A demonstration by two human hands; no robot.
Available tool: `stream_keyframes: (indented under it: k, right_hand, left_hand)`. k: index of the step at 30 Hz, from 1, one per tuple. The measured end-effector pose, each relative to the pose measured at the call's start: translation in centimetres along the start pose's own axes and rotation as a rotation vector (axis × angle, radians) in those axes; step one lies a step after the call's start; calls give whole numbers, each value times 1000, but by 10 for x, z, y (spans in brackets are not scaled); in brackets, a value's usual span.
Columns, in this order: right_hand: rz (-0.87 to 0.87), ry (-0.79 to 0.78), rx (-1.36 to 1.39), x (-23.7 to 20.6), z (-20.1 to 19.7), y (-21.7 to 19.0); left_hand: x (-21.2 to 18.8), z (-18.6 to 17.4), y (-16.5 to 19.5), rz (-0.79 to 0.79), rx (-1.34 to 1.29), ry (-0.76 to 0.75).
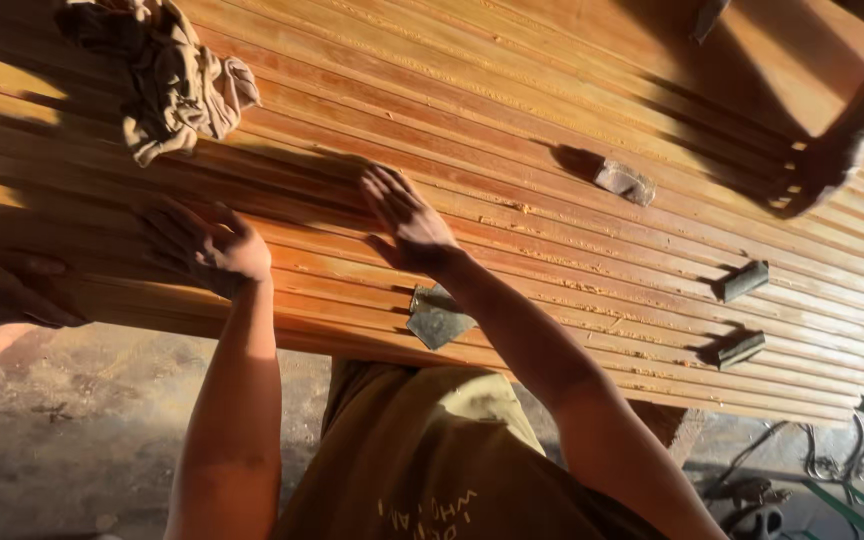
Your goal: The person sands a large wooden tabletop using a sanding block and a scraper, then wipes the surface with a cloth. The person repeats this cycle of scraping, sanding, and wiping across different sections of the table.
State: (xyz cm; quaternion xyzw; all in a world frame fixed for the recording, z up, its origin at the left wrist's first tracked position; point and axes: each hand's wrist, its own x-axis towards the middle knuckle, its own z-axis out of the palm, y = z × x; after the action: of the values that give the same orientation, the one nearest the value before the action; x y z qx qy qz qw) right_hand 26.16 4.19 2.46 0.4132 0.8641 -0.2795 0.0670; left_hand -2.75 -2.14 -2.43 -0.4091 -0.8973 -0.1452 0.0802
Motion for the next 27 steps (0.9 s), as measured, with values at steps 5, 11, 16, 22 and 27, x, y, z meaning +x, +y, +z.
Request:
stream_keyframes:
  k: [5, 11, 16, 22, 27]
  right_hand:
    - [-134, 239, 101, -58, -33, 32]
    - [-31, 219, 74, -71, -18, 27]
    - [-203, 218, 97, 58, 21, -40]
    - [-18, 162, 104, -66, -39, 16]
    - [-59, 151, -110, -33, -35, -15]
  left_hand:
    - [2, 0, 1, -46, -68, -79]
    - [3, -5, 1, -33, -34, -99]
    - [1, -9, 0, -83, 10, -180]
    - [5, -10, 4, -85, 4, -145]
    - [-1, -11, 1, -50, 21, -100]
